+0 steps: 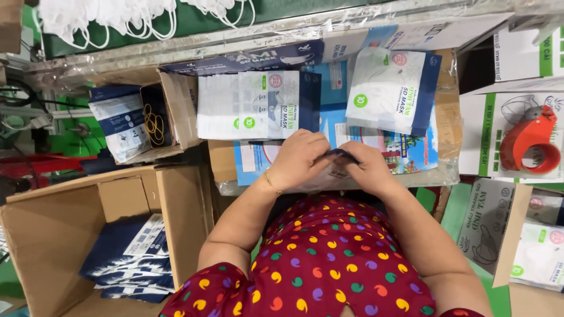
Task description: The person picks white face masks from a conveyor and places each mask into a clear plastic bag, pressing the bag closed. They also fold a cardboard box, seal it with a tape dispenser, and stack packed boxes and bags on the work table.
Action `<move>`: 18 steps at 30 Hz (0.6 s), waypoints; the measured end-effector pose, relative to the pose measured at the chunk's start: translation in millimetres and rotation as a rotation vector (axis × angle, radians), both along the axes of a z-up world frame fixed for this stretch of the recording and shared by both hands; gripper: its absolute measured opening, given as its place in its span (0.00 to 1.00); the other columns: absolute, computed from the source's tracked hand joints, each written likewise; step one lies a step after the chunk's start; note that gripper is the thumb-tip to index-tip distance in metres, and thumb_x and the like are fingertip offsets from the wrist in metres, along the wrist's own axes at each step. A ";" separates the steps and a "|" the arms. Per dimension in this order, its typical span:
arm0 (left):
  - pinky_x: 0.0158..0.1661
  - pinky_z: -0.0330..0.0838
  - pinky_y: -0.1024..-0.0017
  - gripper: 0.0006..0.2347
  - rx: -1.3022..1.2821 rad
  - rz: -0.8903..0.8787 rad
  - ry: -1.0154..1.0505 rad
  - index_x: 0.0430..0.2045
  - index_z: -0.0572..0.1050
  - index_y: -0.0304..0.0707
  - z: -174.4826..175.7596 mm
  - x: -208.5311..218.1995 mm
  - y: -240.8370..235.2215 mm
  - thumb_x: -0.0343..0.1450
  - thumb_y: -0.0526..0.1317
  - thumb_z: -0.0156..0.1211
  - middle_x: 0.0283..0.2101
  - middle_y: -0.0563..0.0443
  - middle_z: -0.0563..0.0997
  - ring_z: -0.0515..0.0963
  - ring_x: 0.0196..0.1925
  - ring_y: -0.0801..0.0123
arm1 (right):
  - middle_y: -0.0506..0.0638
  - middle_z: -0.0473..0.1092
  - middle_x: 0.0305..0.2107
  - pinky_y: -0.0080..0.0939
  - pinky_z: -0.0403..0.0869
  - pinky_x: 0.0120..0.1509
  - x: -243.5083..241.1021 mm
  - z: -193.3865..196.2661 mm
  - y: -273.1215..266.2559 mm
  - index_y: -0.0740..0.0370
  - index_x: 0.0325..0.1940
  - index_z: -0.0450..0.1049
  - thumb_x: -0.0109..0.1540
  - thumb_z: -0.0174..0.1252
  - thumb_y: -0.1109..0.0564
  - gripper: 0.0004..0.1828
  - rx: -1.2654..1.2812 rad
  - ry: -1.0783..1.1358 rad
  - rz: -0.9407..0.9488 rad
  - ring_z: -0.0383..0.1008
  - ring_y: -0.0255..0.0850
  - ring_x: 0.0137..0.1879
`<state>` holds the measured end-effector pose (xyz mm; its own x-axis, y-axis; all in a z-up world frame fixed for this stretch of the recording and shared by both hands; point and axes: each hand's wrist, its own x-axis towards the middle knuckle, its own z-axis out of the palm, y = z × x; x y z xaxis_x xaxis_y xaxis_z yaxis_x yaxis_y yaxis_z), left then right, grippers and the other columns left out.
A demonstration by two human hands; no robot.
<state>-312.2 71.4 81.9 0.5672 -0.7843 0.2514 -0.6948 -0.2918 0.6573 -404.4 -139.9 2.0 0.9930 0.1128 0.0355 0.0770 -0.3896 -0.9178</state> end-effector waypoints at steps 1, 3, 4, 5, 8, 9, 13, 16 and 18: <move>0.40 0.66 0.58 0.07 0.021 0.007 0.010 0.25 0.73 0.36 -3.6 -1.0 2.4 0.67 0.39 0.65 0.30 0.46 0.74 0.75 0.36 0.50 | 0.54 0.76 0.39 0.45 0.75 0.50 1.3 3.2 -0.9 0.64 0.47 0.76 0.59 0.61 0.66 0.12 0.040 0.022 0.028 0.78 0.50 0.45; 0.40 0.66 0.58 0.06 0.019 0.050 -0.017 0.27 0.74 0.36 -2.0 2.5 5.4 0.66 0.38 0.64 0.31 0.47 0.74 0.75 0.37 0.50 | 0.57 0.74 0.41 0.45 0.74 0.51 8.7 48.5 1.3 0.67 0.49 0.74 0.56 0.63 0.65 0.17 0.062 -0.036 0.046 0.77 0.51 0.46; 0.41 0.66 0.57 0.06 0.017 0.088 -0.045 0.30 0.75 0.36 -0.8 5.7 6.7 0.66 0.38 0.64 0.32 0.47 0.75 0.75 0.37 0.50 | 0.59 0.73 0.43 0.46 0.73 0.51 13.2 71.1 2.2 0.70 0.52 0.72 0.53 0.64 0.64 0.23 0.085 -0.095 0.059 0.76 0.52 0.46; 0.41 0.66 0.57 0.06 0.018 0.086 -0.045 0.30 0.75 0.36 1.3 5.7 4.7 0.66 0.38 0.64 0.32 0.47 0.75 0.75 0.37 0.50 | 0.59 0.73 0.43 0.46 0.73 0.51 11.8 59.4 1.7 0.70 0.52 0.72 0.53 0.64 0.64 0.23 0.085 -0.095 0.057 0.76 0.52 0.46; 0.39 0.66 0.57 0.10 0.043 -0.011 -0.066 0.26 0.74 0.39 1.7 -0.4 -1.1 0.67 0.43 0.68 0.30 0.49 0.75 0.75 0.37 0.51 | 0.59 0.73 0.46 0.44 0.73 0.53 0.9 25.8 0.4 0.69 0.51 0.72 0.54 0.63 0.64 0.21 0.041 -0.189 0.010 0.76 0.50 0.48; 0.42 0.67 0.58 0.08 0.004 -0.047 -0.084 0.28 0.74 0.38 0.5 -0.1 -2.6 0.67 0.41 0.66 0.32 0.48 0.76 0.76 0.38 0.52 | 0.56 0.74 0.44 0.43 0.74 0.52 -0.7 16.3 0.8 0.67 0.48 0.74 0.57 0.61 0.65 0.15 0.034 -0.176 -0.011 0.77 0.47 0.48; 0.45 0.69 0.59 0.07 -0.045 -0.065 -0.079 0.29 0.73 0.37 0.0 -1.3 -3.4 0.69 0.39 0.64 0.33 0.49 0.75 0.77 0.39 0.54 | 0.54 0.75 0.37 0.39 0.74 0.48 2.6 21.0 -4.2 0.65 0.44 0.76 0.61 0.59 0.65 0.08 0.043 -0.024 0.001 0.77 0.42 0.43; 0.45 0.71 0.59 0.06 -0.011 0.059 0.010 0.32 0.78 0.40 -6.5 15.5 0.4 0.70 0.41 0.66 0.36 0.48 0.79 0.77 0.43 0.51 | 0.54 0.73 0.30 0.40 0.72 0.41 3.3 5.7 -27.7 0.66 0.43 0.77 0.62 0.62 0.62 0.06 -0.025 0.114 -0.040 0.72 0.41 0.35; 0.51 0.71 0.59 0.09 -0.118 0.159 -0.073 0.38 0.77 0.40 9.4 53.2 -1.4 0.70 0.41 0.68 0.43 0.46 0.80 0.78 0.50 0.51 | 0.51 0.74 0.32 0.38 0.72 0.44 6.5 -6.4 -58.2 0.67 0.46 0.77 0.66 0.60 0.63 0.06 0.034 0.138 -0.254 0.72 0.38 0.38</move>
